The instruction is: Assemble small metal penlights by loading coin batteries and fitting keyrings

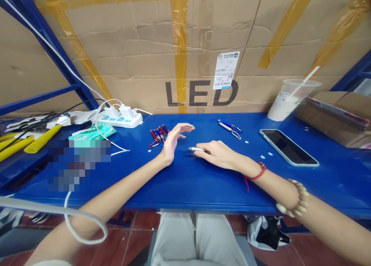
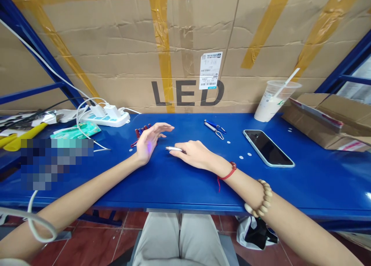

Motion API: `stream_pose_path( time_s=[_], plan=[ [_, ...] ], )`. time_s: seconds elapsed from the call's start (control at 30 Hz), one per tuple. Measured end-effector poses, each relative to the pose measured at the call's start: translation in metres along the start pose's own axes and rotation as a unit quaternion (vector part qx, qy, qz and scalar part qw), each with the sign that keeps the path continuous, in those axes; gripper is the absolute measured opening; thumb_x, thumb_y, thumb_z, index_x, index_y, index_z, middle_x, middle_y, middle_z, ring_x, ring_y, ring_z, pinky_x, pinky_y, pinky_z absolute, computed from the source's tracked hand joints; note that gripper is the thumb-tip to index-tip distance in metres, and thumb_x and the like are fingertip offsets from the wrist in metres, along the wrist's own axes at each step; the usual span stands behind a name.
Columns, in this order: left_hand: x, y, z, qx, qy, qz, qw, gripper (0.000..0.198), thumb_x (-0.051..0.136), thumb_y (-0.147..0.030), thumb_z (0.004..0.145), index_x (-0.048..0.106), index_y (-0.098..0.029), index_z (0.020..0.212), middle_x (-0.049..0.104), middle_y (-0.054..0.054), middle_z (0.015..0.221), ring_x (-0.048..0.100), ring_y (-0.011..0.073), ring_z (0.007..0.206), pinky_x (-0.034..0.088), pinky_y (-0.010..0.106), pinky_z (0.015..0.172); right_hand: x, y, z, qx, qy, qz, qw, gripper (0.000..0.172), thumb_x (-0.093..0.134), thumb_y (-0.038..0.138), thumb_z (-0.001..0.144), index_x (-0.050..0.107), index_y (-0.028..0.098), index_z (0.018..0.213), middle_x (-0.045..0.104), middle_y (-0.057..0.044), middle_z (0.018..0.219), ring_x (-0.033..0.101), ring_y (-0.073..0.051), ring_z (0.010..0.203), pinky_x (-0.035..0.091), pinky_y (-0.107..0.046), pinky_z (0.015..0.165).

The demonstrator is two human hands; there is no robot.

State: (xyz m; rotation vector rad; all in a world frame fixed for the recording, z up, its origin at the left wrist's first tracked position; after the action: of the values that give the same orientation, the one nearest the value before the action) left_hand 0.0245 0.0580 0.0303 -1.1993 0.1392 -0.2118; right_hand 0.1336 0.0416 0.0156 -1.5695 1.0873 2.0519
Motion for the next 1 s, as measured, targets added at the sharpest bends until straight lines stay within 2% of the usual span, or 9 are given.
stream_pose_path(
  time_s=[0.2,0.43,0.57,0.8,0.9,1.0],
  plan=[
    [0.005,-0.003,-0.002,0.018,0.018,0.017,1.0,0.038,0.028,-0.037,0.085,0.058,-0.017,0.097,0.062,0.009,0.112,0.053,0.025,0.109,0.037,0.035,0.087,0.0,-0.001,0.001,0.002,-0.001,-0.007,1.0,0.045,0.03,0.05,0.094,0.06,0.02,0.08,0.063,-0.001,0.07,0.056,-0.014,0.062,0.027,-0.023,0.056],
    [0.011,0.0,-0.003,-0.018,0.04,0.024,0.999,0.038,0.028,-0.037,0.084,0.058,-0.017,0.097,0.063,0.008,0.11,0.052,0.0252,0.11,0.037,0.035,0.087,0.0,-0.004,0.002,0.01,-0.007,-0.046,0.999,0.051,0.034,0.057,0.09,0.058,0.018,0.066,0.061,-0.002,0.062,0.055,-0.014,0.057,0.024,-0.024,0.053],
    [0.013,0.0,-0.004,-0.022,0.049,0.032,0.998,0.038,0.029,-0.036,0.083,0.059,-0.017,0.096,0.063,0.009,0.108,0.053,0.025,0.109,0.037,0.035,0.087,0.001,-0.005,0.002,0.016,-0.011,-0.05,0.999,0.052,0.032,0.057,0.091,0.062,0.019,0.072,0.063,-0.003,0.064,0.057,-0.015,0.061,0.025,-0.024,0.054],
    [0.012,0.005,-0.002,-0.028,0.047,0.025,0.998,0.036,0.029,-0.035,0.085,0.058,-0.017,0.096,0.063,0.008,0.108,0.053,0.0243,0.109,0.037,0.034,0.086,0.004,-0.004,0.002,-0.01,-0.004,-0.049,0.999,0.042,0.031,0.048,0.094,0.063,0.021,0.097,0.067,-0.004,0.076,0.06,-0.017,0.068,0.028,-0.024,0.057],
    [0.012,0.005,-0.002,-0.028,0.047,0.021,0.998,0.036,0.03,-0.035,0.084,0.058,-0.016,0.096,0.063,0.008,0.107,0.053,0.0237,0.107,0.037,0.033,0.085,0.003,-0.003,0.002,-0.01,-0.007,-0.048,0.999,0.042,0.031,0.047,0.094,0.063,0.02,0.097,0.067,-0.004,0.077,0.06,-0.016,0.067,0.028,-0.023,0.056],
    [0.013,0.004,-0.003,-0.03,0.046,0.019,0.998,0.035,0.031,-0.035,0.084,0.059,-0.017,0.096,0.063,0.008,0.106,0.053,0.0234,0.106,0.037,0.032,0.084,0.002,-0.001,0.002,-0.008,-0.006,-0.046,0.999,0.044,0.032,0.049,0.094,0.063,0.019,0.087,0.066,-0.004,0.072,0.059,-0.015,0.063,0.027,-0.023,0.055]
  ],
)
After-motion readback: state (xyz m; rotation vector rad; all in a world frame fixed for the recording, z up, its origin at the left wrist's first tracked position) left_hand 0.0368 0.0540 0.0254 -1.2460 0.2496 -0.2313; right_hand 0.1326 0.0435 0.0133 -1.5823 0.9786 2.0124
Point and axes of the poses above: each hand's wrist, its own z-axis towards the middle knuckle, its own x-axis out of the palm, y = z × x, the point moved 8 cm from there along z, towards the middle knuckle
